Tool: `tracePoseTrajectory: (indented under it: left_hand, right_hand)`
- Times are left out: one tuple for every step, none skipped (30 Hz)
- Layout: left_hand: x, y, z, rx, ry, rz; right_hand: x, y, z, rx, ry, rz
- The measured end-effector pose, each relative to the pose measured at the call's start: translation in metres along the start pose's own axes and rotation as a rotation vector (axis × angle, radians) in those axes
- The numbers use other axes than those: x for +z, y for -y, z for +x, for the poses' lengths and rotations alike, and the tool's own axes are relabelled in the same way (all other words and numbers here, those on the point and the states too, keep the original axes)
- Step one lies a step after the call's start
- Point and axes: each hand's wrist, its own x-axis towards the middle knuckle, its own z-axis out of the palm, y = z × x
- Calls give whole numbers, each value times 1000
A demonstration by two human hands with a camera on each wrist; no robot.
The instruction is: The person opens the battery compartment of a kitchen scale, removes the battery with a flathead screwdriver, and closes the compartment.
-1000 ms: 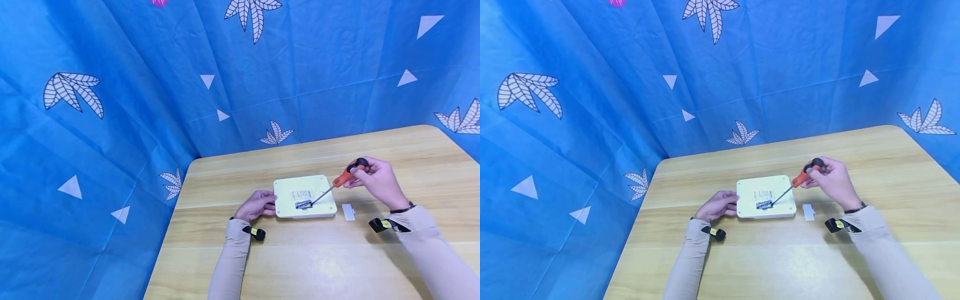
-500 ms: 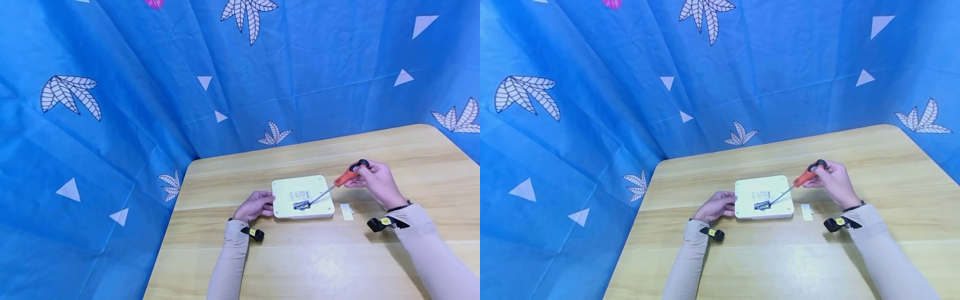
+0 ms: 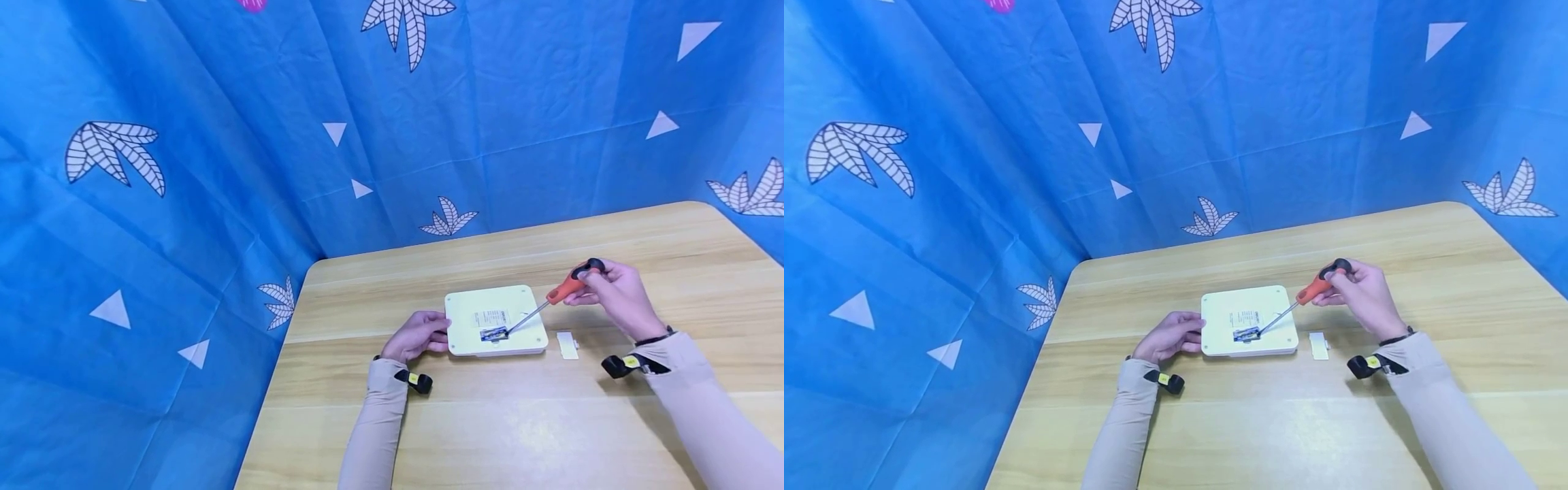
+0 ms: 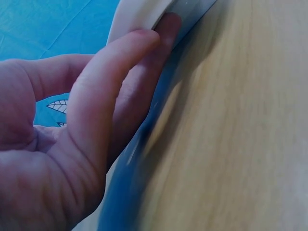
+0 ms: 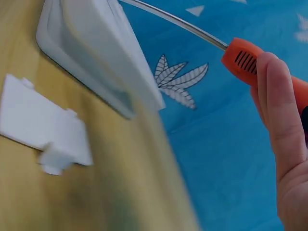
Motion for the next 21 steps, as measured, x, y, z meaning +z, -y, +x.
tracePoseTrajectory:
  left_hand:
    - [0,0,0,0,1,1]
    - [1,0,0,-1,2,1]
    - [1,0,1,-2,3,1]
    - [1,0,1,-3,3,-1]
    - [1,0,1,-4,3,-3]
    - [1,0,1,-5,2,-5]
    - [1,0,1,-6,1,-6]
    - [1,0,0,-7,1,-8]
    - [1,0,0,-5,0,-8]
    - [1,-1,0,-4,-1,-12]
    - [1,-1,0,-3,-1,-13]
    - [1,-1,0,0,0,-13]
    - [1,-1,0,2,1,-12]
    - [1,-1,0,4,1,-11]
    - [1,-1,0,4,0,-10]
    - [1,-1,0,2,0,-10]
    - [1,-1,0,1,-1,-7]
    - [1,-1,0,-2,1,-4]
    - [1,-1,-1,-5,2,-4]
    - [1,-1,-1,-8,4,-4]
    - [1,-1,-1,-9,6,-4]
  right_hand:
    - [4,6,-2,-23,-10,-69]
    - [9,11,-4,-45,-15,-142]
    - [13,17,-6,-69,-9,-200]
    - [18,22,-8,-97,4,-266]
    - [24,27,-11,-122,15,-327]
    - [29,31,-14,-150,31,-387]
    - [35,35,-17,-178,49,-441]
    - [40,38,-20,-208,65,-497]
    - [45,40,-22,-235,83,-535]
    - [49,42,-24,-256,96,-564]
    - [52,43,-25,-267,103,-575]
    - [53,43,-26,-277,110,-582]
    - [53,42,-26,-270,108,-573]
    - [51,41,-24,-262,102,-555]
    - [48,38,-23,-238,88,-518]
    - [44,34,-20,-208,71,-472]
    - [38,30,-18,-178,55,-407]
    - [33,24,-15,-148,43,-332]
    - [28,19,-12,-116,36,-246]
    - [23,14,-10,-92,37,-159]
    - [19,8,-8,-67,40,-82]
